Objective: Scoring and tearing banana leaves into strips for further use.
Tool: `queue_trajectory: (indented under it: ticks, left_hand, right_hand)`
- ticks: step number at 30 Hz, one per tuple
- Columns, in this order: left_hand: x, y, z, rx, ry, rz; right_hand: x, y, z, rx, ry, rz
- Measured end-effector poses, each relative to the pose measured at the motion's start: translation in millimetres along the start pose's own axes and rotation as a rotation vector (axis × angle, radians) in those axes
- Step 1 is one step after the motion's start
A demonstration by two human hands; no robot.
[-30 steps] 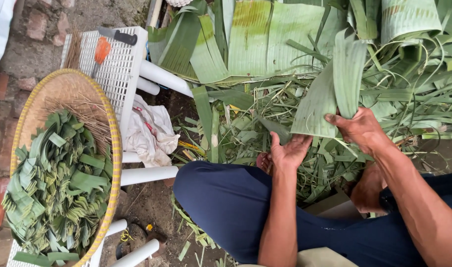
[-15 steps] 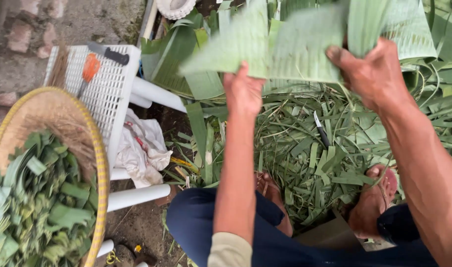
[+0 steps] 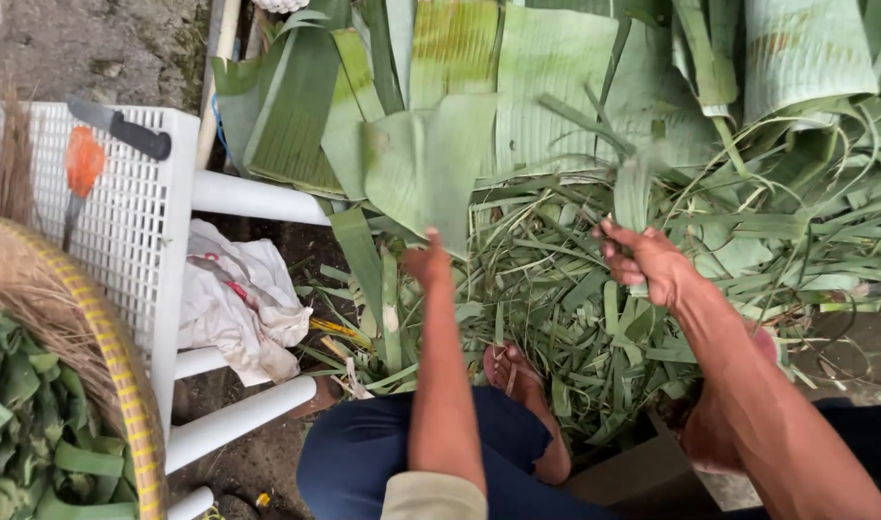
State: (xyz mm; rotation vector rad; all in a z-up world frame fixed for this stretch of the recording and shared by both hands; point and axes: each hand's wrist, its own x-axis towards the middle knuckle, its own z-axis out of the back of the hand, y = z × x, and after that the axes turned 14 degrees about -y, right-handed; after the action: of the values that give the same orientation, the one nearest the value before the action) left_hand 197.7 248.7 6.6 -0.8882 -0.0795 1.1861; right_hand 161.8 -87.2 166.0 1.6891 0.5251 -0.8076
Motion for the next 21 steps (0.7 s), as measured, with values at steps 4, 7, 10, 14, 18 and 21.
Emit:
queue_trajectory:
  ticks: [4, 7, 10, 14, 18, 21]
  left_hand:
    - [-105, 1, -13, 0.197, 0.390, -0.120]
    - [-190, -41, 26, -0.198, 1.048, 0.175]
    - [-191, -30, 30, -0.382, 1.052, 0.352]
    - [-210, -61, 100, -0.585, 1.402, 0.168]
    - [-232, -90, 145, -0.649, 1.226, 0.024]
    - [-216, -76, 116, -0.659, 1.259, -0.120]
  right_hand:
    - [3, -39, -6, 0.184, 0.129, -0.126]
    - [-18, -52, -20, 0.215, 0.176, -0.135]
    - [-45, -62, -34, 0.197, 0.259, -0.128]
    - [-72, -81, -50, 0.181, 0.339, -0.139]
    - [-103, -48, -45, -0.172, 0.530, -0.098]
    - [-94, -11, 1, -0.618, 0.625, 0.189]
